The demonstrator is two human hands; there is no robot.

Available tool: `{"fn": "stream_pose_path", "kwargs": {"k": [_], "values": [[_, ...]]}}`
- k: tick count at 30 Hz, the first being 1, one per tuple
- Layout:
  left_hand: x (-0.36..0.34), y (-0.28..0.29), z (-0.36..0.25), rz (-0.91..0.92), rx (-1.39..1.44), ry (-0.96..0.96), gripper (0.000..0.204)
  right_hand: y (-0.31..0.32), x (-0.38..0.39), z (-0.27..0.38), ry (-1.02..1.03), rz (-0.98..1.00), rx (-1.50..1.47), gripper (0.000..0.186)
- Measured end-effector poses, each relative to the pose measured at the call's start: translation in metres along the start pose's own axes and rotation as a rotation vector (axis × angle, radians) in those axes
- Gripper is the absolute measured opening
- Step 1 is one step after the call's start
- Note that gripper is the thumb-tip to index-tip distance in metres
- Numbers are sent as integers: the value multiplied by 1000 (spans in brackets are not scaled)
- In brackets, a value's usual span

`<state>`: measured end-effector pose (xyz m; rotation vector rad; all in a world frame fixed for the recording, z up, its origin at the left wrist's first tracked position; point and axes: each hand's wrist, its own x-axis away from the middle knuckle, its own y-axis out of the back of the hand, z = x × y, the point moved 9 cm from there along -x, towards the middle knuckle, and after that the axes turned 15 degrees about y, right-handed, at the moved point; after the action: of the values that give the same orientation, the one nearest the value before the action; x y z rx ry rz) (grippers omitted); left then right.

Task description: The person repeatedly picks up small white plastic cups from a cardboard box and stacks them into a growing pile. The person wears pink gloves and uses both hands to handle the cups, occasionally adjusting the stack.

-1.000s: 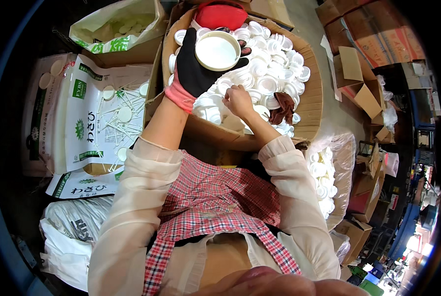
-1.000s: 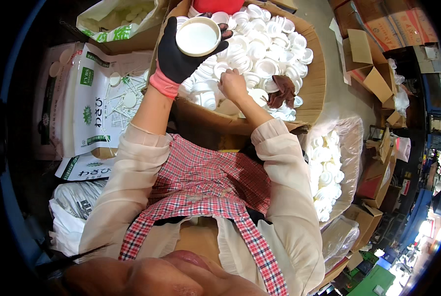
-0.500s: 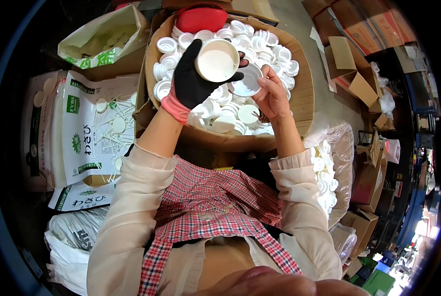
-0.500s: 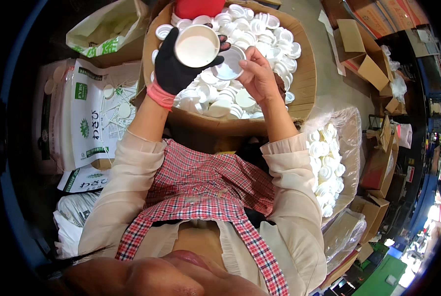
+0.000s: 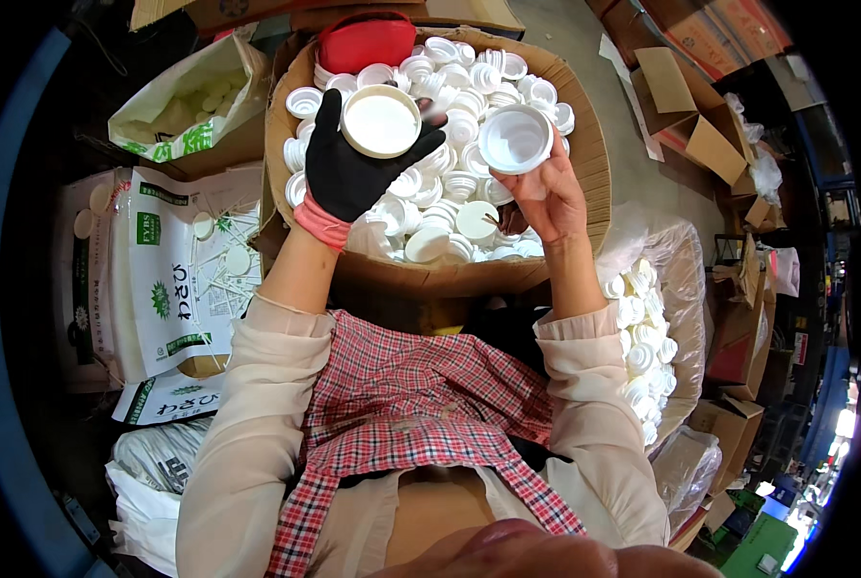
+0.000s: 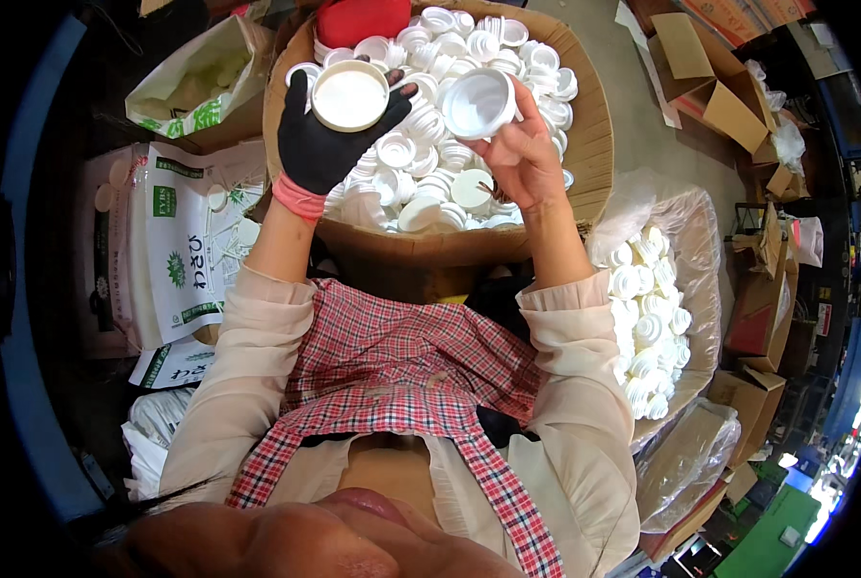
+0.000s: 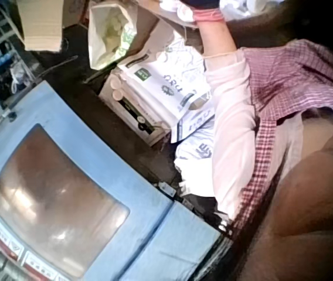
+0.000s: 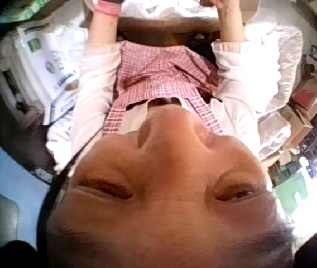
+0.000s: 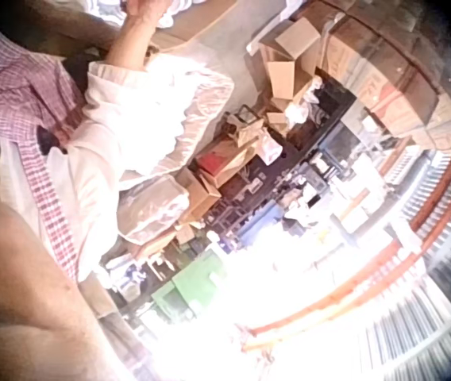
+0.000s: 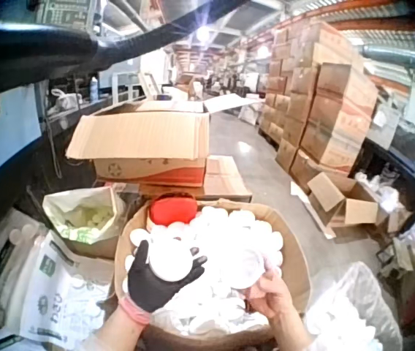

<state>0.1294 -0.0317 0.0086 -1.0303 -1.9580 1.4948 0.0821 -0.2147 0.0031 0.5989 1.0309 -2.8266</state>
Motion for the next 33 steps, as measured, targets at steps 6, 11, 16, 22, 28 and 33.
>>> {"fn": "stream_pose_path", "kwargs": {"k": [6, 11, 16, 22, 28, 33], "values": [[-2, 11, 7, -86, -472, 65, 87, 11, 2, -4, -111, -99, 113, 58], [15, -36, 4, -143, -1124, -296, 70, 10, 4, -3, -172, -108, 129, 49], [2, -9, 13, 76, -251, -64, 68, -3, 0, -1, -168, -132, 219, 48], [4, -8, 19, 82, -302, 25, 56, -19, 1, -3, -96, -17, 319, 61], [16, -25, 9, -268, -1271, -255, 67, 1, 7, -30, -318, -26, 293, 46], [23, -22, 4, -382, -1694, -407, 58, -41, 2, -13, -111, 145, 449, 60]]}}
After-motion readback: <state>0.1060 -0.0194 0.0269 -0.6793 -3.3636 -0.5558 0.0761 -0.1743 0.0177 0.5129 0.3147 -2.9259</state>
